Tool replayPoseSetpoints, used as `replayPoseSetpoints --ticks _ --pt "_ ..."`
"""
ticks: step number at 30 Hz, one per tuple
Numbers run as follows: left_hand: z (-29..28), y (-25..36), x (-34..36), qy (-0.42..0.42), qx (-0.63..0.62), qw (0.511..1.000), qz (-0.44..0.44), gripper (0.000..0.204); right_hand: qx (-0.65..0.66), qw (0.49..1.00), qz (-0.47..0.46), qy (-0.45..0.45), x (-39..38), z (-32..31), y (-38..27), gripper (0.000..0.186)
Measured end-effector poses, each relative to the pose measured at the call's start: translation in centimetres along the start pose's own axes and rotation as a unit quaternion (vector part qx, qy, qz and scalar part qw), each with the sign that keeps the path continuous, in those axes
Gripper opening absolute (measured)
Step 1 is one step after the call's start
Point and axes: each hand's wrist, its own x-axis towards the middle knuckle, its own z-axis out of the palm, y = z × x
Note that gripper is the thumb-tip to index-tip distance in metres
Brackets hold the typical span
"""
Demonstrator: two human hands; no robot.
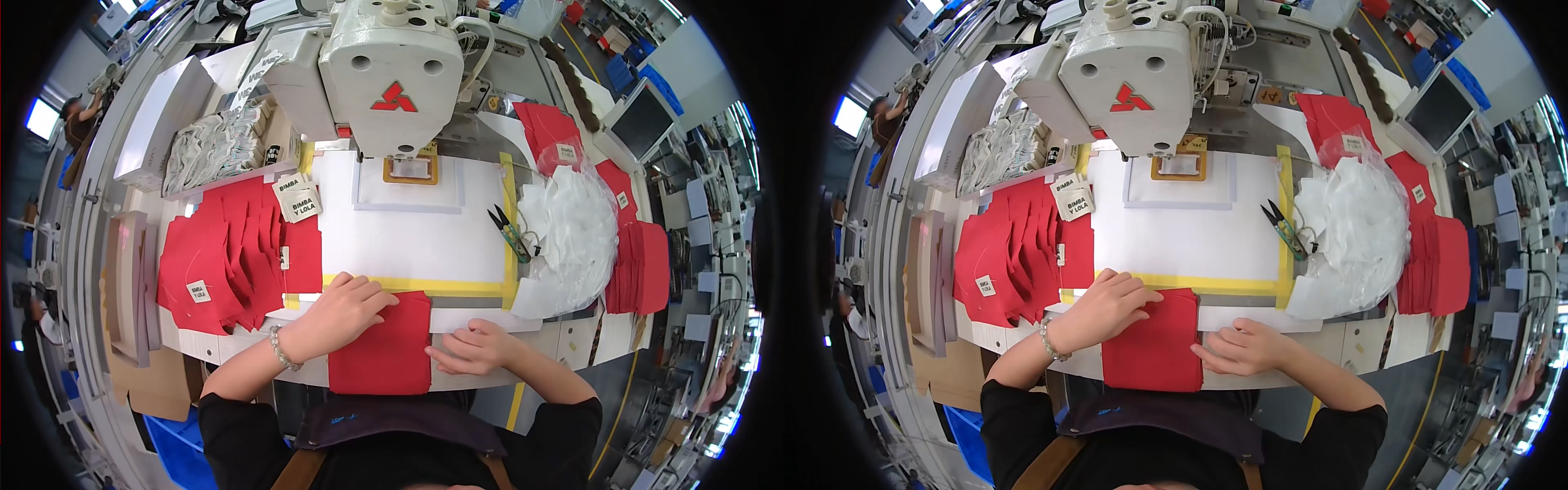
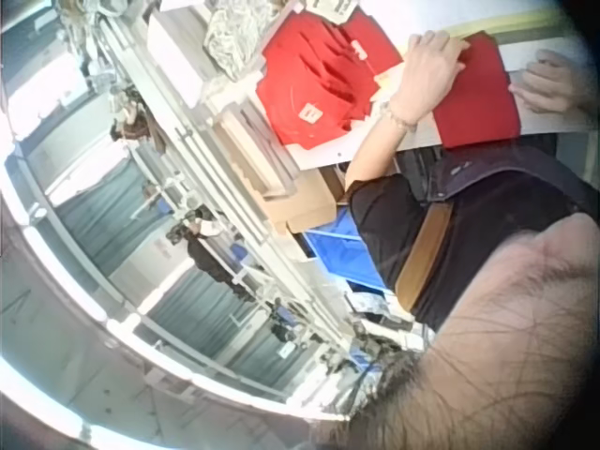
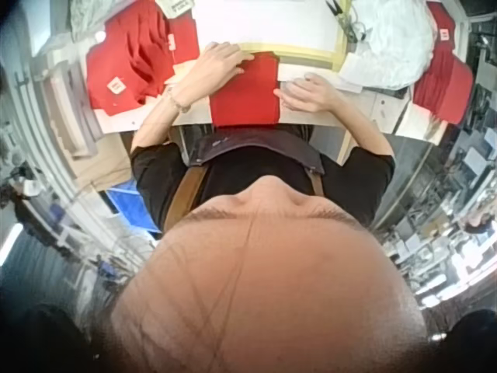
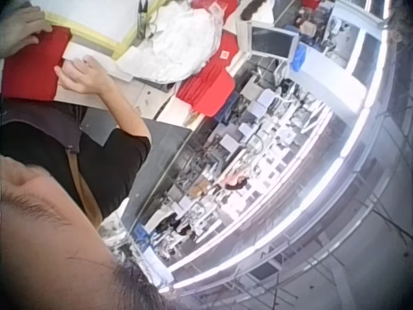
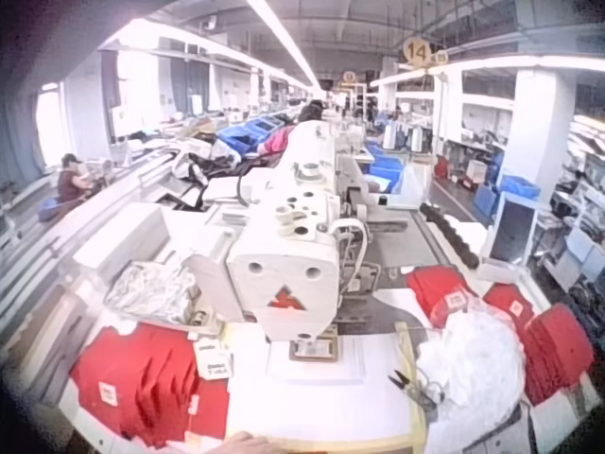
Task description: The person sews white labels onto red fabric pieces using a sewing machine. They repeatedly pick up a red piece, place a label on it, sew the label, and trim the thread with scissors. The finished pieces are stacked on the left side of the table.
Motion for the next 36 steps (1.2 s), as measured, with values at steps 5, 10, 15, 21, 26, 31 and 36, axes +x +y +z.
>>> replayPoseSetpoints --ticks 5,10,15,21,26,31,36 --pt "1.6 -0.4 0.1 -0.018 0.048 0.998 0.022 0.014 -0.025 1.000 -0.001 0.000 0.1 0.3 -0.1 0.024" --pt "1.7 0.4 -0.3 -0.019 0.138 0.990 0.029 0.009 -0.029 0.999 0.001 0.014 0.4 0.3 0.0 0.025" --pt "1.2 1.1 -1.6 0.018 0.204 0.976 0.078 0.013 0.030 0.999 0.018 0.032 -1.1 0.2 -0.5 0.028" --pt "-2.2 2.2 1.7 0.135 0.247 0.947 0.154 0.021 0.151 0.975 0.131 0.091 0.8 0.7 -0.8 0.047" --pt "-3.0 1.2 7.6 0.221 0.204 0.940 0.159 0.020 0.226 0.911 0.332 0.092 2.8 0.3 0.6 0.056" --pt "-2.4 1.5 10.9 0.184 0.093 0.961 0.186 0.042 0.342 0.765 0.527 0.141 3.8 -3.8 5.5 0.074" --pt "2.7 -3.2 12.4 0.134 0.236 0.938 0.217 0.037 0.422 0.668 0.589 0.172 0.6 -3.9 9.6 0.079"
